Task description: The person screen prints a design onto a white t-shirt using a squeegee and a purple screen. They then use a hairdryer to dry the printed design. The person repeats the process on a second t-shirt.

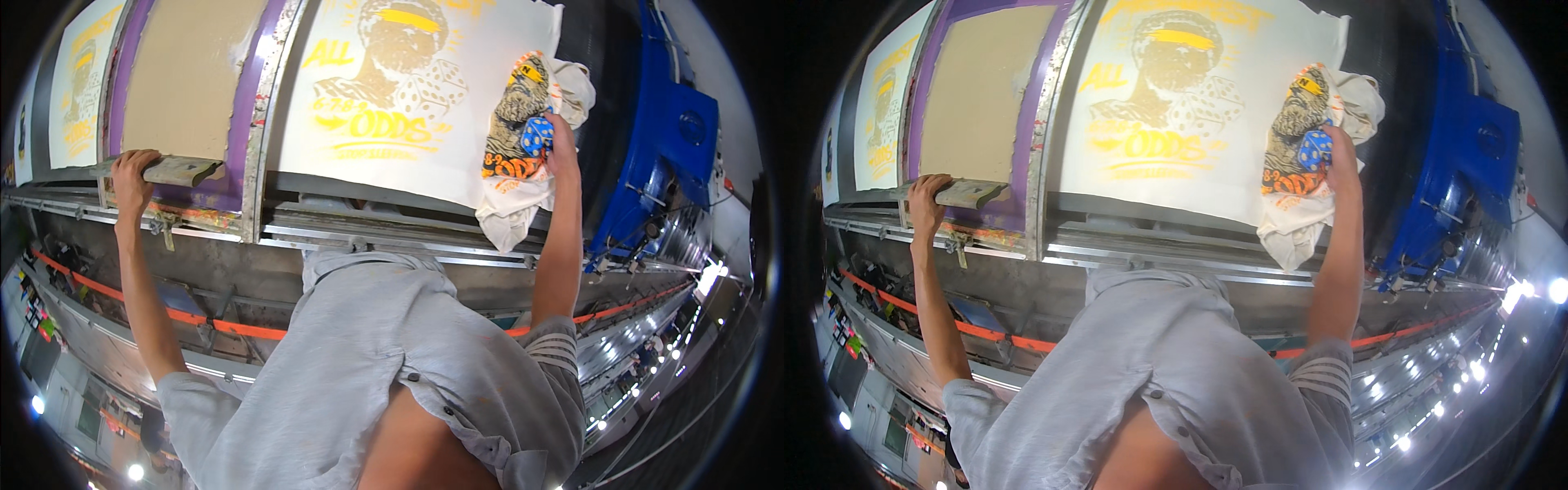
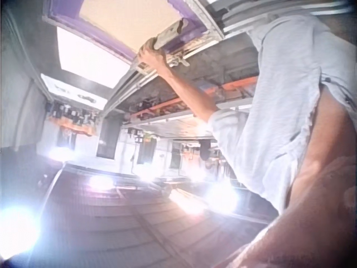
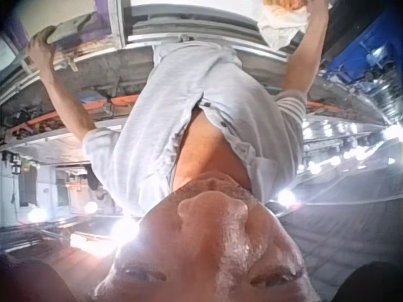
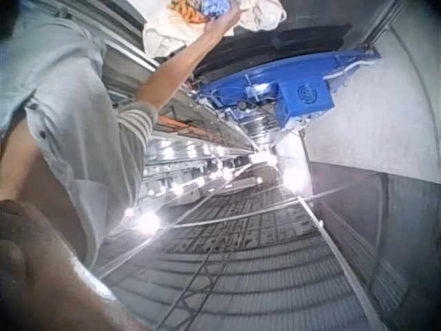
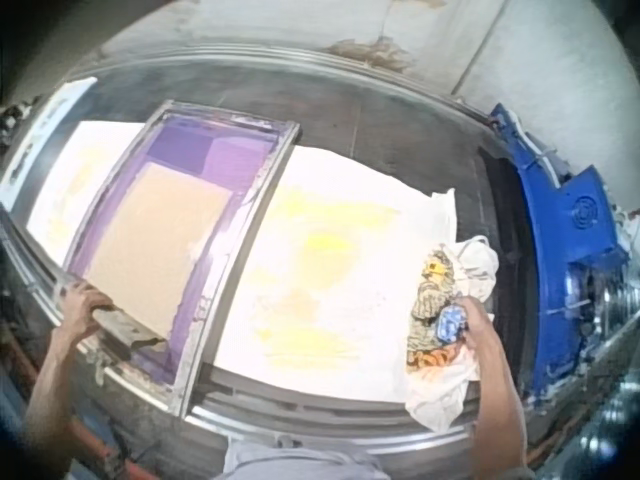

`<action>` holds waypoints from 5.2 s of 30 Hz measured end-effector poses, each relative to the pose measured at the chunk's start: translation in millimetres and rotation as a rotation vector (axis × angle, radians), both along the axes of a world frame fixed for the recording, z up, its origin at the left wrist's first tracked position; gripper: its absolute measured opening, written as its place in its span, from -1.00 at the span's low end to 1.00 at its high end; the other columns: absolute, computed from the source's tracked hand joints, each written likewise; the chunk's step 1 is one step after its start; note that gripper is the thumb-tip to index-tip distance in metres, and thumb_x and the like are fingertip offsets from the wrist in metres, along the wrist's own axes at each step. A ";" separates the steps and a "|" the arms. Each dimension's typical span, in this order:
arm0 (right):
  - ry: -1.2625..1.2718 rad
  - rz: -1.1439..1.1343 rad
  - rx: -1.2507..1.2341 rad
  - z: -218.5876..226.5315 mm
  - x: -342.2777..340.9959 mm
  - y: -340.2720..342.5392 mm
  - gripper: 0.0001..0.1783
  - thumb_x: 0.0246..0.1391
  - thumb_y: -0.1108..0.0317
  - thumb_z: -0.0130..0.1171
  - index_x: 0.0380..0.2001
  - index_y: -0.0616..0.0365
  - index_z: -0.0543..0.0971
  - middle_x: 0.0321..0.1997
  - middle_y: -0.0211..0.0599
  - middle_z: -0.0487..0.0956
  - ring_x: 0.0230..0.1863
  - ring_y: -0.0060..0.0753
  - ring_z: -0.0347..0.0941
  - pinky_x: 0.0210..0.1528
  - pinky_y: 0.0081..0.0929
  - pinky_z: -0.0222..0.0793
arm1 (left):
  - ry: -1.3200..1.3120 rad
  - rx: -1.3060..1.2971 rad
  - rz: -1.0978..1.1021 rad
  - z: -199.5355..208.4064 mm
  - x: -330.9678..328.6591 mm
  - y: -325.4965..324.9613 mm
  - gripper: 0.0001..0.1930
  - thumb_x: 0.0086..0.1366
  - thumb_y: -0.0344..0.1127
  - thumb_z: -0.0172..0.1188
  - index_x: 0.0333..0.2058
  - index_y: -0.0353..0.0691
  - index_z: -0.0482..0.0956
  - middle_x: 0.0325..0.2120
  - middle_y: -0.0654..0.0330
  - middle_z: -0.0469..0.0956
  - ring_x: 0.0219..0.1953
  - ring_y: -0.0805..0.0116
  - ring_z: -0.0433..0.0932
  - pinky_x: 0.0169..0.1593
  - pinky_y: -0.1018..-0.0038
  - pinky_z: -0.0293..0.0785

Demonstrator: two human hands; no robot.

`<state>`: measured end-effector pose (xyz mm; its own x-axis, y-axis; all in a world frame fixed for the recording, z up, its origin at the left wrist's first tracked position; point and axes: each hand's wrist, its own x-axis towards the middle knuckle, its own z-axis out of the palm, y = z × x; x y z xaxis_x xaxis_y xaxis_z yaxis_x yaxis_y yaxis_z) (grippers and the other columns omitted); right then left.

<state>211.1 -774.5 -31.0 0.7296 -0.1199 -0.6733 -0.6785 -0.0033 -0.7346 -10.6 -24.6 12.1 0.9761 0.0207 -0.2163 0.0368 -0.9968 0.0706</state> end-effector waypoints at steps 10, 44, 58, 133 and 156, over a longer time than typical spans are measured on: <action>-0.008 -0.039 -0.003 -11.4 2.9 -1.4 -0.83 0.19 0.24 0.09 -0.26 0.08 0.54 -0.42 -0.44 0.59 -0.48 -0.56 0.54 -0.47 -0.53 0.47 | 0.017 0.004 0.002 -0.5 0.7 1.9 -0.49 -0.20 -0.65 0.07 -0.19 -0.20 0.67 -0.15 0.22 0.66 0.04 0.14 0.51 0.20 0.19 0.26; -0.063 -0.083 -0.066 1.7 -12.5 -34.9 -0.67 0.15 0.26 0.29 -0.07 0.18 0.58 -0.21 -0.39 0.63 -0.25 -0.58 0.58 -0.20 -0.59 0.48 | 0.056 0.003 0.006 5.8 6.9 -4.1 -0.52 -0.18 -0.63 0.11 -0.18 -0.22 0.66 -0.14 0.22 0.66 0.04 0.12 0.51 0.22 0.18 0.25; -0.053 0.407 -2.026 145.0 -2.5 -270.4 -0.31 0.14 -0.31 0.13 0.20 -0.16 0.52 0.08 0.04 0.61 0.05 0.16 0.56 -0.02 -0.08 0.48 | 0.070 0.059 0.004 9.2 7.7 -9.9 -0.54 -0.15 -0.58 0.19 -0.17 -0.18 0.67 -0.13 0.24 0.66 0.04 0.14 0.51 0.23 0.21 0.23; -0.785 0.179 -0.858 17.8 -27.7 395.2 -0.53 -0.13 0.29 0.30 -0.16 0.38 0.50 -0.02 -0.02 0.40 0.10 0.03 0.38 0.09 -0.12 0.45 | -0.088 -0.297 -0.175 31.8 11.5 -43.1 -0.62 -0.07 -0.54 0.36 -0.18 -0.19 0.69 -0.18 0.14 0.69 0.02 0.13 0.56 0.20 0.07 0.26; -0.843 0.167 -1.090 -58.0 -20.9 33.1 -0.45 -0.11 0.04 0.35 -0.17 0.29 0.59 -0.09 -0.05 0.50 -0.04 0.06 0.49 -0.01 -0.09 0.45 | -0.163 -0.374 -0.309 3.1 26.9 -367.3 -0.72 -0.06 -0.46 0.30 -0.28 -0.13 0.73 -0.35 0.14 0.70 -0.21 0.13 0.64 -0.04 0.21 0.42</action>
